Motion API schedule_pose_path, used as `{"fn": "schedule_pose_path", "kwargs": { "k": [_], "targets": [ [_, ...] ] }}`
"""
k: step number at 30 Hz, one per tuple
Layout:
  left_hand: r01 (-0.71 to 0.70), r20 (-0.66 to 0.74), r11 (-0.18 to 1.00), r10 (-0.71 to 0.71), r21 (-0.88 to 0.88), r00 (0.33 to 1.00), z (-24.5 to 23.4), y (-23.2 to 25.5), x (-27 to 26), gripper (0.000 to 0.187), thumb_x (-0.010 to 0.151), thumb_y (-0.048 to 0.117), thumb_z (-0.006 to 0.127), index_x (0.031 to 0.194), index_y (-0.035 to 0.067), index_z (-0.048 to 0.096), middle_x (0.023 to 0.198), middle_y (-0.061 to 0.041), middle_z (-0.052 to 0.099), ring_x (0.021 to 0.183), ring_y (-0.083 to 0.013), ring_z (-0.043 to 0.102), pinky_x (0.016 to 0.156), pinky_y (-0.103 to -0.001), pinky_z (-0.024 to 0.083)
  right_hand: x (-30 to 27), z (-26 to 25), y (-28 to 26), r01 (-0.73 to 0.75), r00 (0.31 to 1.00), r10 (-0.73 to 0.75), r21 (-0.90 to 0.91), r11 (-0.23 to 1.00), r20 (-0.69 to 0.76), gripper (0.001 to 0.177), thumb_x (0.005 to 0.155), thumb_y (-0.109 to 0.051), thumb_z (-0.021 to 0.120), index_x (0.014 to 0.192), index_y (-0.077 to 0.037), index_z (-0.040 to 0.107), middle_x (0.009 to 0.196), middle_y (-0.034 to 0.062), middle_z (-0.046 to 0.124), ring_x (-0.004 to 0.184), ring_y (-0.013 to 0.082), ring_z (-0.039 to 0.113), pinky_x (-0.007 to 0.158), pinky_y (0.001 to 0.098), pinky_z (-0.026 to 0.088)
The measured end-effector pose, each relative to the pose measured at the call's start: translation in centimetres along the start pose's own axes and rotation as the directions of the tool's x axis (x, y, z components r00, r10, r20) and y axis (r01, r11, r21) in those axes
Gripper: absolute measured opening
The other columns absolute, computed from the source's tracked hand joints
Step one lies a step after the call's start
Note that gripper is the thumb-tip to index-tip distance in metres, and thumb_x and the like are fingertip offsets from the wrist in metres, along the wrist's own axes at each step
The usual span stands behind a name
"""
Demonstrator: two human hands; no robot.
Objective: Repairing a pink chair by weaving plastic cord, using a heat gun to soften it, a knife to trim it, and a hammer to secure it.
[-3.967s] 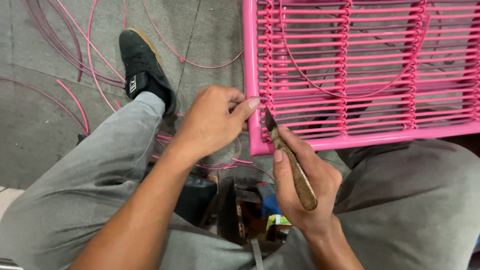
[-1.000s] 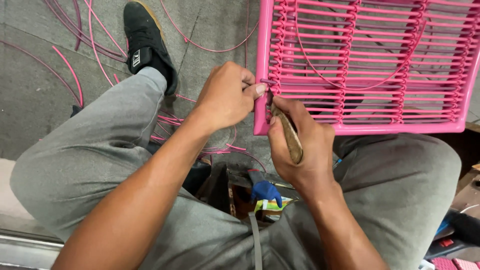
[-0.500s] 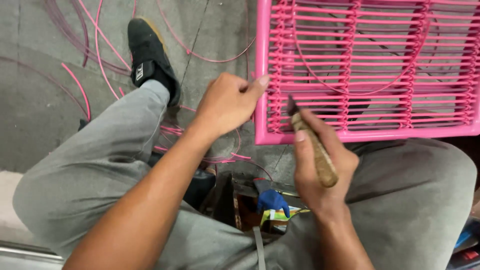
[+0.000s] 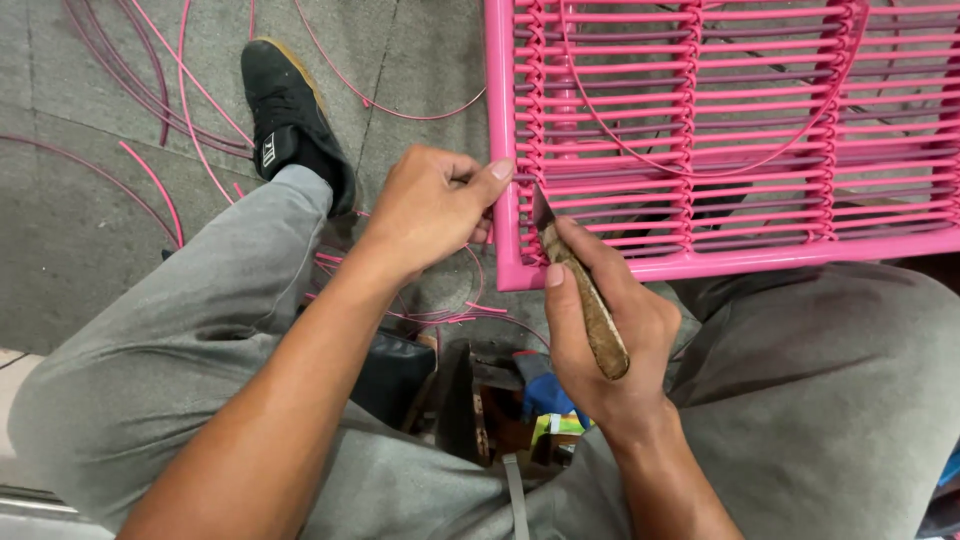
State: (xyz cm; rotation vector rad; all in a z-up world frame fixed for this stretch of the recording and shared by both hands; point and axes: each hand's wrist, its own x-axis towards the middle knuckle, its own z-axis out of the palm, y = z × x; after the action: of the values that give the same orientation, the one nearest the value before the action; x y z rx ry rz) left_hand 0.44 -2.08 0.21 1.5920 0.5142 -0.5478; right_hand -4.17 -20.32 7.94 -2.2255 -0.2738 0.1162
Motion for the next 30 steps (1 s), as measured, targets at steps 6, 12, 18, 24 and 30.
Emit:
{"fn": "schedule_pose_path", "kwargs": {
  "k": [6, 12, 18, 24, 30],
  "targets": [
    [-0.041, 0.017, 0.999, 0.041, -0.007, 0.999, -0.2, -0.2, -0.1, 0.04, 0.095, 0.034, 0.069, 0.085, -0.004, 0.078, 0.069, -0.008, 0.076, 0.057, -0.0103, 0.071, 0.054, -0.027, 0.059, 0.6, 0.2, -0.3, 0.03, 0.999, -0.029, -0.018, 0.999, 0.033, 0.028, 0.1, -0.001, 0.067, 0.128, 0.004, 0.065, 0.109, 0.0177, 0.076, 0.097, 0.021, 0.079, 0.084, 0.0287, 0.06],
    [-0.051, 0.014, 0.998, 0.051, 0.025, 0.999, -0.2, 0.0, -0.1, 0.038, 0.095, 0.032, 0.068, 0.085, -0.003, 0.077, 0.068, -0.009, 0.075, 0.057, -0.0109, 0.072, 0.053, -0.027, 0.059, 0.9, 0.1, -0.3, 0.075, 0.996, -0.075, 0.014, 0.997, 0.053, 0.028, 0.102, 0.0, 0.066, 0.129, 0.006, 0.064, 0.111, 0.0183, 0.076, 0.099, 0.0212, 0.079, 0.087, 0.0287, 0.06],
    [-0.062, 0.01, 0.996, 0.061, 0.061, 0.998, -0.3, 0.1, -0.1, 0.037, 0.095, 0.032, 0.068, 0.084, -0.003, 0.077, 0.066, -0.009, 0.075, 0.056, -0.0114, 0.072, 0.053, -0.028, 0.057, 1.0, 0.0, -0.3, 0.078, 0.995, -0.078, 0.013, 0.997, 0.064, 0.028, 0.101, 0.0, 0.066, 0.129, 0.007, 0.064, 0.112, 0.0186, 0.076, 0.1, 0.0213, 0.079, 0.088, 0.0288, 0.06],
    [-0.062, 0.016, 0.998, 0.062, 0.023, 0.998, -0.2, 0.0, -0.1, 0.038, 0.095, 0.031, 0.068, 0.082, -0.003, 0.077, 0.066, -0.008, 0.075, 0.056, -0.0106, 0.072, 0.052, -0.027, 0.058, 1.1, 0.1, -0.2, 0.077, 0.995, -0.078, 0.019, 0.997, 0.068, 0.028, 0.102, 0.001, 0.065, 0.129, 0.006, 0.064, 0.112, 0.018, 0.076, 0.102, 0.0213, 0.079, 0.09, 0.0288, 0.061],
    [-0.06, 0.016, 0.997, 0.059, 0.046, 0.998, -0.3, 0.1, -0.1, 0.038, 0.095, 0.031, 0.068, 0.082, -0.003, 0.077, 0.066, -0.008, 0.075, 0.056, -0.0104, 0.072, 0.053, -0.027, 0.058, 1.2, 0.1, -0.4, 0.063, 0.996, -0.063, 0.011, 0.998, 0.071, 0.028, 0.101, 0.001, 0.066, 0.129, 0.006, 0.064, 0.111, 0.0174, 0.076, 0.099, 0.0207, 0.079, 0.087, 0.0286, 0.061]
  ]
}}
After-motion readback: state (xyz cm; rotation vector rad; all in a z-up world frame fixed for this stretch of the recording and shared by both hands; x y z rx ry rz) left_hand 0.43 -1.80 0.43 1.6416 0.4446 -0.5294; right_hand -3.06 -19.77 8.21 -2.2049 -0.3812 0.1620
